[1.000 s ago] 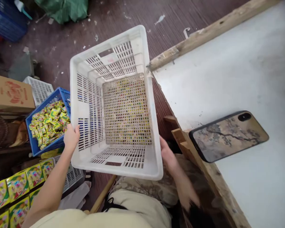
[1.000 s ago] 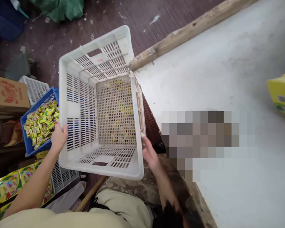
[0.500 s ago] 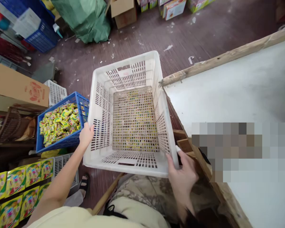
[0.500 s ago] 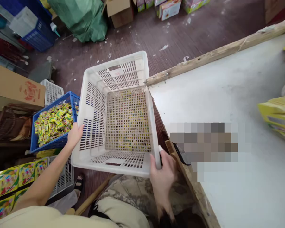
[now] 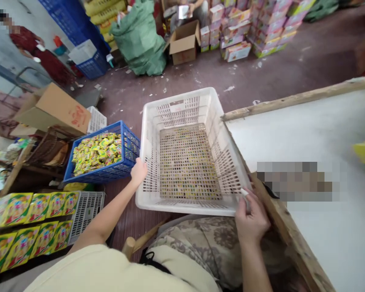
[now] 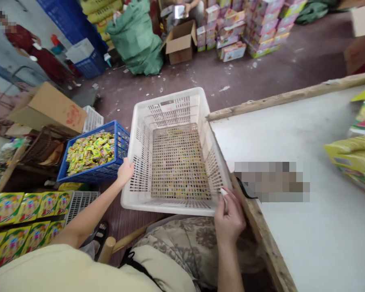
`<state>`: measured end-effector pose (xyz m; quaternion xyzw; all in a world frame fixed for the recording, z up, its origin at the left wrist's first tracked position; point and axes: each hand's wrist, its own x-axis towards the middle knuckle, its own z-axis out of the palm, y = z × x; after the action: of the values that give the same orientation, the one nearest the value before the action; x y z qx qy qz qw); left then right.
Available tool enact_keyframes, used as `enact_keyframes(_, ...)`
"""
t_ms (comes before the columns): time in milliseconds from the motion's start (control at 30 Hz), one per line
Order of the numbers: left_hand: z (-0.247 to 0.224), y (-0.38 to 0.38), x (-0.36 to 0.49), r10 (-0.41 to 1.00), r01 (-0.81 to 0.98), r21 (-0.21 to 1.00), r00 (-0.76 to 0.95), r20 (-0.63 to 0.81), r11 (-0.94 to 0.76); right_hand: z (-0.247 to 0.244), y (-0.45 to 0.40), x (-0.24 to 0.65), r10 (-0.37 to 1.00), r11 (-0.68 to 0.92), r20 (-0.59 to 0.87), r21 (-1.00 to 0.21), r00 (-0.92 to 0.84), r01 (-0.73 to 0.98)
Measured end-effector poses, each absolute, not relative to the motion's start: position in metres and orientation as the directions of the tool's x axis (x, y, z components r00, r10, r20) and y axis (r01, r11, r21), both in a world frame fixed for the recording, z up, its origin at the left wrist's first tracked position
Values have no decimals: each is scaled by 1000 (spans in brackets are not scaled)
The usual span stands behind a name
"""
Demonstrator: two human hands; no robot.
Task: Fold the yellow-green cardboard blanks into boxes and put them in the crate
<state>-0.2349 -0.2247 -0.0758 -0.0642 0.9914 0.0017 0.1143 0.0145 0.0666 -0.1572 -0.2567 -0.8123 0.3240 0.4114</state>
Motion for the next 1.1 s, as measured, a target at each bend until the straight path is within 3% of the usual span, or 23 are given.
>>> enact_keyframes(300,-84,-238,-229,-125,-159,111,-957,-260,981,-168,38,37,564,802,578,-553,-589,225)
enact_keyframes(433,-80,-239,-230,-103,-151,168,-959,-266,974,-177,3,66,637,757,534,-570,-556,319)
enact_keyframes(667,-71,-240,-225,-128,-187,210,-956,-264,960,-209,-20,117,617,748,289,-506,-732,430)
enact_keyframes(833,-52,-233,-216,-123,-184,207,-953,-278,961,-212,-21,111,638,676,229,-623,-735,393)
enact_keyframes(1100,-38,-226,-233,-54,-113,196,-957,-284,974,-203,-19,100,749,641,324,-576,-577,507)
